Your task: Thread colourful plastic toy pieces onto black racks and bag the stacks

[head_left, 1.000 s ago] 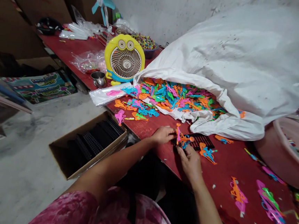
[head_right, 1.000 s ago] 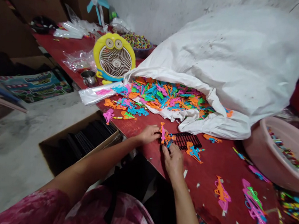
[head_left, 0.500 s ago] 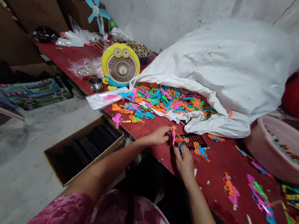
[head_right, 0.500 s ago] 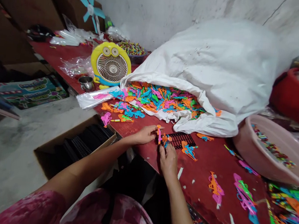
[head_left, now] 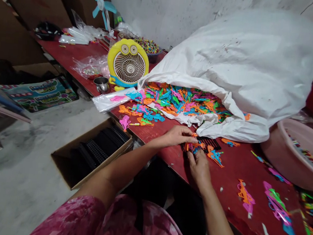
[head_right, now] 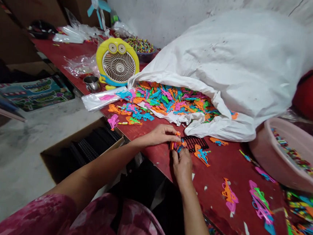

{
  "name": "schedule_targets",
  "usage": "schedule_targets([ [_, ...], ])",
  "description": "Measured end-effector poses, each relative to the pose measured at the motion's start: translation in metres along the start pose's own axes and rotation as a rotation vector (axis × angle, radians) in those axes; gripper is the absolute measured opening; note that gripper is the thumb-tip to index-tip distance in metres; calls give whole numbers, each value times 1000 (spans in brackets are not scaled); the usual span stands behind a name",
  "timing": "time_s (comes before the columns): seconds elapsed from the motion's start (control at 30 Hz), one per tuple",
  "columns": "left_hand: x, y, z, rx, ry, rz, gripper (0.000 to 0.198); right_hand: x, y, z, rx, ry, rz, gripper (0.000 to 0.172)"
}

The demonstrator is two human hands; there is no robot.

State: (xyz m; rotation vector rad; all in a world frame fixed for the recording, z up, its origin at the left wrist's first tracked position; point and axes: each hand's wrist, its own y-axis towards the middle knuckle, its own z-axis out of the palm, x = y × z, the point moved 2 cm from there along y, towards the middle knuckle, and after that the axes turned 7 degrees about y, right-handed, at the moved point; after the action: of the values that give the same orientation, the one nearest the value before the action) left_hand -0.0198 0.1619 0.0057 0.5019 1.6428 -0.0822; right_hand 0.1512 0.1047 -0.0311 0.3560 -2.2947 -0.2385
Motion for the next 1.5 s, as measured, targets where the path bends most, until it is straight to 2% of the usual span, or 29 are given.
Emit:
schedule_targets([
  [0.17, 0, -2, 6, -60, -16, 19, 38, -4, 2, 2, 12, 6, -52, 36],
  [0.37, 8, -3, 18, -268, 7, -7, 36, -5, 6, 1, 62, 60, -62, 36],
  [0.47, 7, -3, 21, -229, 7, 16, 35, -5, 5, 1, 52, 78, -21, 37],
  [0.6, 1, -6, 13, -172, 64, 26, 37, -11, -1, -3, 91, 128, 63, 35],
  [0.73, 5, -16, 2, -209, 36, 1, 41, -15, -9, -24, 69, 171, 89, 45],
  [0.83, 21, -27, 1, -259, 46, -68, 34, 2, -8, -51, -53, 161, 87, 43],
  [0.9, 31, -31, 6, -247, 112, -95, 33, 24, 0, -67, -180, 112, 57, 41],
  [0.97, 38, -32, 11, -240, 198, -84, 36, 49, 14, -75, -241, 66, -29, 40],
  [1.07, 43, -27, 17, -248, 337, -48, 37, 73, 41, -69, -163, -25, -124, 44],
  [1.2, 48, -19, 20, -204, 440, -20, 30, 69, 64, -45, 5, -240, -134, 43],
  [1.37, 48, -18, 19, -175, 404, -24, 29, 52, 62, -32, 53, -399, -75, 41],
  [1.43, 47, -17, 19, -167, 368, -32, 30, 52, 61, -33, 85, -382, -60, 40],
  [1.5, 47, -17, 20, -165, 325, -37, 29, 54, 63, -35, 137, -268, -49, 39],
])
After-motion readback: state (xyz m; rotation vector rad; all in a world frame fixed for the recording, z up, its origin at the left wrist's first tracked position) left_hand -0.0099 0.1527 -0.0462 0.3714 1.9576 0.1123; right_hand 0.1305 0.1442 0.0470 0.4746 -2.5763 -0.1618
